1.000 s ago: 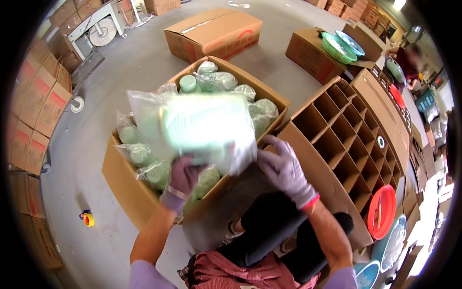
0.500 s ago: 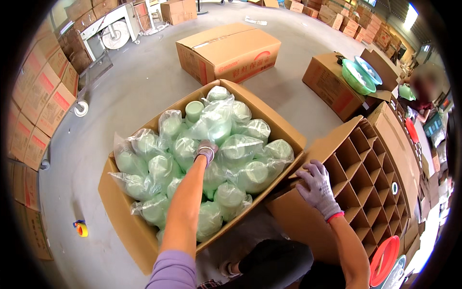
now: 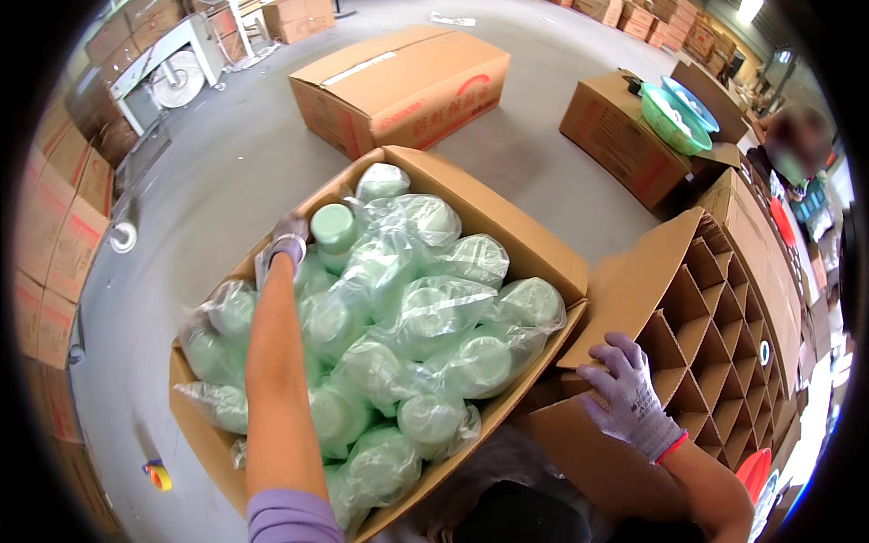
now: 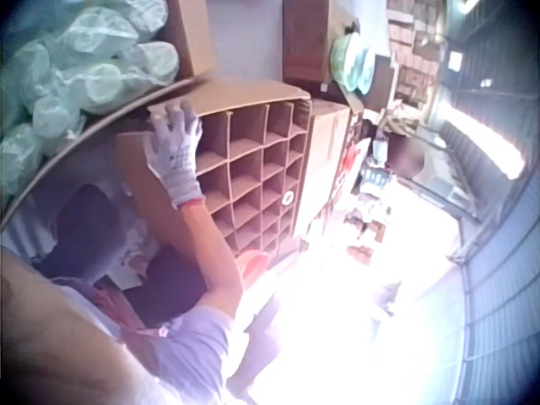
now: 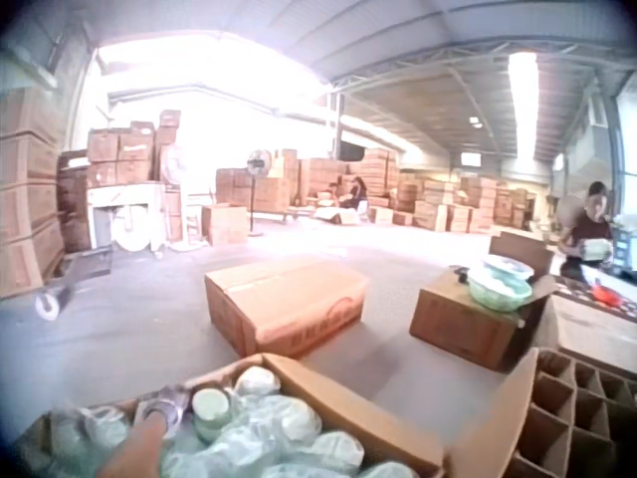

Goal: The person assembles light green kettles by inserting a black filter and a white stopper into the opening, then placing the completed units into a cardboard box. The person repeats this process for multiple kettles.

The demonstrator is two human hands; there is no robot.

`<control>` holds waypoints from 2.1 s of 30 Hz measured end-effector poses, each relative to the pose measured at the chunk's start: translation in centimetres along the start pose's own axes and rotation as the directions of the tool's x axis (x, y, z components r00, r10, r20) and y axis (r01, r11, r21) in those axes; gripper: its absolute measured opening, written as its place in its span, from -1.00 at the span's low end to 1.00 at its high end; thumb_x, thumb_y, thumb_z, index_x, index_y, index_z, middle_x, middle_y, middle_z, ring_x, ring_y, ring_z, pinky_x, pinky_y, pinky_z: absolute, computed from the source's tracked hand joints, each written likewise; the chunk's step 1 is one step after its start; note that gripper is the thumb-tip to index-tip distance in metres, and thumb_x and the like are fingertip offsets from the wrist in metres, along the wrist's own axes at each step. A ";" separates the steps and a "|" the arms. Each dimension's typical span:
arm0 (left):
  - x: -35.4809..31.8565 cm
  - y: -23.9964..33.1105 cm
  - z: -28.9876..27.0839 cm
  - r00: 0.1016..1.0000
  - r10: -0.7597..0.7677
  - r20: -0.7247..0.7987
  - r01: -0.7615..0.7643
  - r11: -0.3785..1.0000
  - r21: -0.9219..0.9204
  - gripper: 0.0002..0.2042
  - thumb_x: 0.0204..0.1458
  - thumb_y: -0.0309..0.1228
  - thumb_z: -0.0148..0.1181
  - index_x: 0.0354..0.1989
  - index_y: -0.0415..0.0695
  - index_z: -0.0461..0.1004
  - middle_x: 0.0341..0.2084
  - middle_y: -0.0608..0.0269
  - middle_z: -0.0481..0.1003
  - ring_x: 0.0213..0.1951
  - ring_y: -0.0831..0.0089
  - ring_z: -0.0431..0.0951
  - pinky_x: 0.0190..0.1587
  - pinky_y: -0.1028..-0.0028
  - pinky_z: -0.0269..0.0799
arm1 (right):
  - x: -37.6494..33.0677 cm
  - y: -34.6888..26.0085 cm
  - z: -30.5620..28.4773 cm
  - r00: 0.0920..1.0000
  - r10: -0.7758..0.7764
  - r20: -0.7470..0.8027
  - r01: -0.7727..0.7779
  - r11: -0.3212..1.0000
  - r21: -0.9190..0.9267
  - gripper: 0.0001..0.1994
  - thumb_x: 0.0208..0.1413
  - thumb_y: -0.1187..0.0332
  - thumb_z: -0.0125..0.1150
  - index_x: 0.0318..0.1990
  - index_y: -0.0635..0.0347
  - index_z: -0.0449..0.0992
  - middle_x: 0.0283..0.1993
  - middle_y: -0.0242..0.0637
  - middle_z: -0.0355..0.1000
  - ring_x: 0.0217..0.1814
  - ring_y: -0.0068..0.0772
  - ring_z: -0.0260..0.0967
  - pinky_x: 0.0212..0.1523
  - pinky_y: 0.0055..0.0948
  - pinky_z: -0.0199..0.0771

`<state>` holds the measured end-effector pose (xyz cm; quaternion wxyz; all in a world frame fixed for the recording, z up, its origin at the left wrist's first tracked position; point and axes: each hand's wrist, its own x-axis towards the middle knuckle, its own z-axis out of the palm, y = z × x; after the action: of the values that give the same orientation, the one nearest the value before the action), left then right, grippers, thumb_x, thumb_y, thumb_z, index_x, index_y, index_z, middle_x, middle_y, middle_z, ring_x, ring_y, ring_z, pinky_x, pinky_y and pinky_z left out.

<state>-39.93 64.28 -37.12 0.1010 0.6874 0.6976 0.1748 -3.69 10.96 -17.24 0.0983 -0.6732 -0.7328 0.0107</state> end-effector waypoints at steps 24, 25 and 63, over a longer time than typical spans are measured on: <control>-12.1 11.9 -22.6 0.840 0.455 -0.294 -0.533 0.595 -0.602 -0.70 0.12 -0.57 0.05 0.05 -0.19 0.44 -0.19 0.12 0.55 -0.15 0.28 0.57 -0.10 0.31 0.48 | -0.7 -1.4 -1.1 0.969 0.023 -0.247 -0.051 0.993 -0.107 -0.34 -0.20 0.13 0.47 0.13 0.05 0.41 0.16 -0.13 0.26 0.28 0.00 0.16 0.22 0.14 0.16; -13.6 13.0 -25.1 0.830 0.488 -0.269 -0.519 0.501 -0.693 -0.69 0.13 -0.59 0.03 0.07 -0.20 0.44 -0.20 0.17 0.56 -0.16 0.37 0.56 -0.09 0.36 0.48 | -0.7 -2.4 -1.6 0.930 0.099 -0.354 -0.142 0.985 -0.099 -0.25 -0.22 0.13 0.48 0.22 0.08 0.36 0.26 -0.03 0.20 0.33 0.05 0.14 0.26 0.15 0.14; -68.7 21.1 -31.0 -0.096 0.670 0.736 0.156 0.741 -0.654 -0.25 0.05 -0.31 0.41 0.38 -0.22 0.17 -0.02 0.30 0.46 -0.01 0.51 0.43 0.13 0.49 0.34 | -49.3 7.1 -12.8 0.127 0.648 -0.751 -0.933 0.335 0.131 -0.60 -0.19 0.32 0.46 -0.13 0.12 0.49 0.17 -0.05 0.28 0.26 0.13 0.18 0.26 0.13 0.20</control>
<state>-29.92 -7.40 -7.43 0.7190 0.6592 0.1544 -0.1573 9.02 -38.61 -12.19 0.2118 -0.9105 -0.1310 -0.3300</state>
